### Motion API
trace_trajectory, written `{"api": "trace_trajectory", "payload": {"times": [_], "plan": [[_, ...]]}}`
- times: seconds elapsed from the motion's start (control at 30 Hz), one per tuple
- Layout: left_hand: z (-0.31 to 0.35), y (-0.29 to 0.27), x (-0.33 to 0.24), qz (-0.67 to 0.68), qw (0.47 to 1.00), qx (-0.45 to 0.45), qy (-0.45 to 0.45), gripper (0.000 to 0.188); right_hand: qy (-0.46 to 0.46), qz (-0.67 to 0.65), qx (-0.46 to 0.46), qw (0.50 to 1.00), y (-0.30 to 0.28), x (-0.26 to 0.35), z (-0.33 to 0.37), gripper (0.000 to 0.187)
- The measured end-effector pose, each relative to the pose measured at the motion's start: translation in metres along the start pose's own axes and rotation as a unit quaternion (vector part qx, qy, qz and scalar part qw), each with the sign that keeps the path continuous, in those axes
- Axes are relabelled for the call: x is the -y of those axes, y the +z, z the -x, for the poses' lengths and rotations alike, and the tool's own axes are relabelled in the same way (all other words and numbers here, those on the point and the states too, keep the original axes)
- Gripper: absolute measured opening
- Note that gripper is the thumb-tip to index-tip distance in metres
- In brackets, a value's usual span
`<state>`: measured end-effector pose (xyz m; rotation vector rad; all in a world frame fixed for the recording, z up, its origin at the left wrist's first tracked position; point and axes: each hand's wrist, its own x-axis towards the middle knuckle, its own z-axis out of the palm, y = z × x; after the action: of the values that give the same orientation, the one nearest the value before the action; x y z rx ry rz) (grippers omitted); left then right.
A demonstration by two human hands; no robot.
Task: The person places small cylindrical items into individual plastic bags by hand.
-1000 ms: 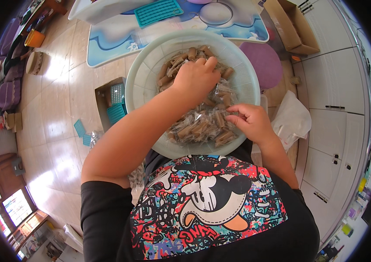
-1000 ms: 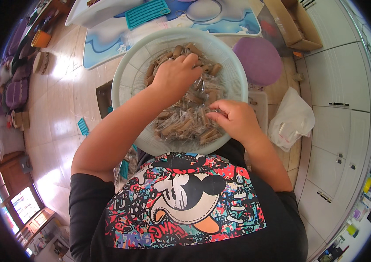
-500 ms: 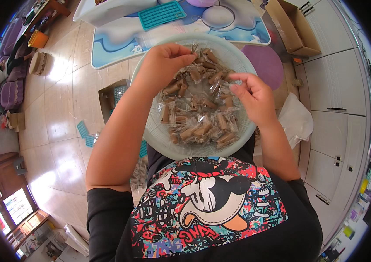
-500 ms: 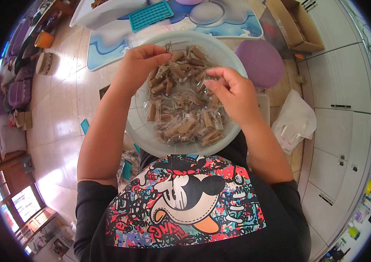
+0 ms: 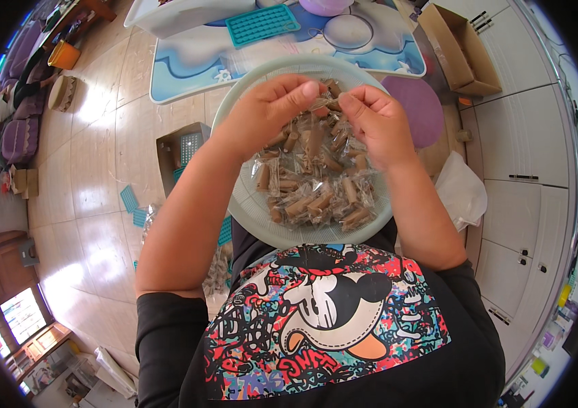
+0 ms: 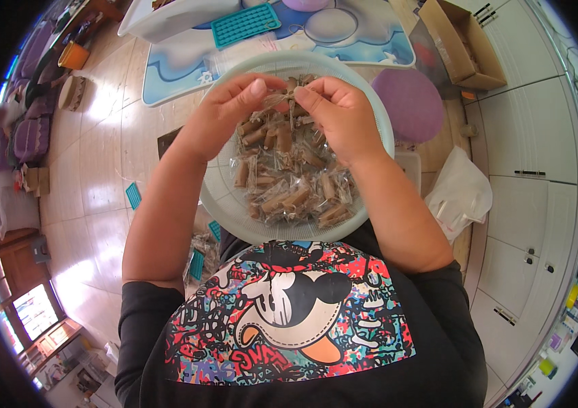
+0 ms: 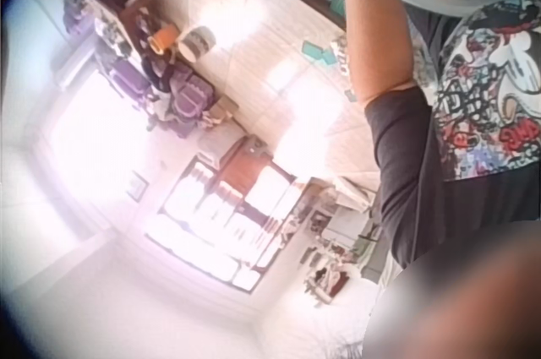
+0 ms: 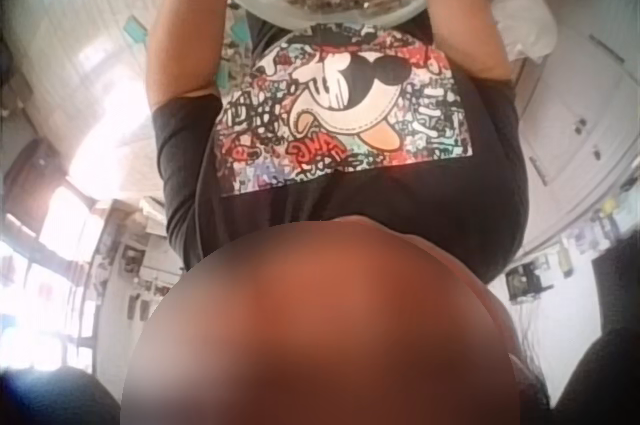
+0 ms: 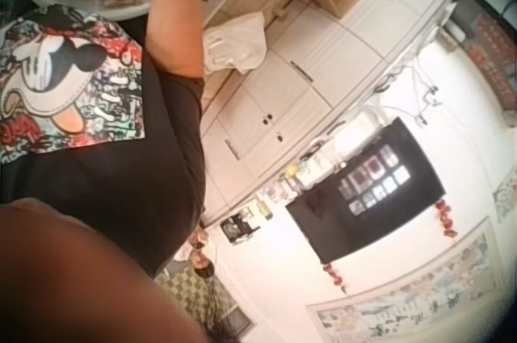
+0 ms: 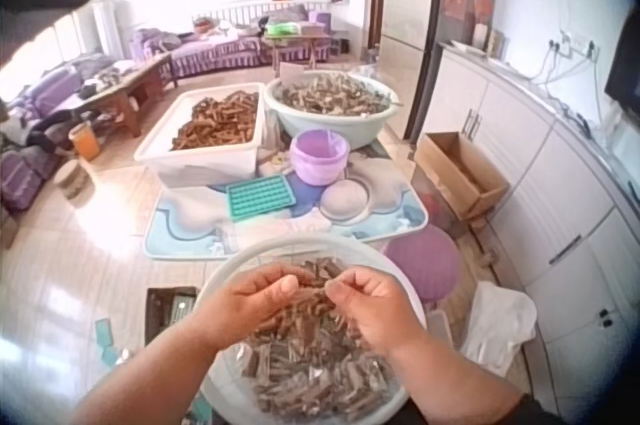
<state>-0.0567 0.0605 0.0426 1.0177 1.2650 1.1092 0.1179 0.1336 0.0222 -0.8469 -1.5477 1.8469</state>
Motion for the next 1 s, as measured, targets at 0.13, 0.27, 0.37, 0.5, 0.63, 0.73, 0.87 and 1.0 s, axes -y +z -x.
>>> {"api": "trace_trajectory", "payload": {"times": [0.13,0.27,0.37,0.5,0.63,0.73,0.87,1.0], "plan": [[0.005,0.014,0.020,0.124,0.991,0.053,0.011,0.039,0.036,-0.168,-0.060,0.983,0.005,-0.003,0.008,0.016],[0.006,0.025,0.031,0.115,0.993,0.037,-0.008,0.044,0.045,-0.236,-0.089,0.967,0.005,-0.005,0.010,0.019],[0.007,0.032,0.036,0.117,0.989,0.068,-0.060,0.046,0.029,-0.227,-0.099,0.969,0.004,-0.004,0.012,0.019],[0.003,0.045,0.053,-0.113,0.985,-0.107,0.081,0.048,0.016,-0.220,-0.101,0.970,0.009,0.000,0.015,0.019],[0.000,0.056,0.045,-0.160,0.935,-0.302,0.096,0.045,-0.004,-0.205,-0.113,0.972,0.011,0.004,0.018,0.018],[-0.002,0.051,0.046,-0.126,0.952,-0.232,0.154,0.039,-0.027,-0.199,-0.119,0.972,0.013,0.007,0.022,0.015],[0.001,0.050,0.056,0.142,0.990,0.014,0.008,0.026,-0.101,-0.168,-0.139,0.971,0.011,0.005,0.020,0.013],[0.006,0.060,0.046,0.201,0.978,0.007,0.049,0.022,-0.111,-0.173,-0.156,0.966,0.002,0.005,0.018,0.013]]}}
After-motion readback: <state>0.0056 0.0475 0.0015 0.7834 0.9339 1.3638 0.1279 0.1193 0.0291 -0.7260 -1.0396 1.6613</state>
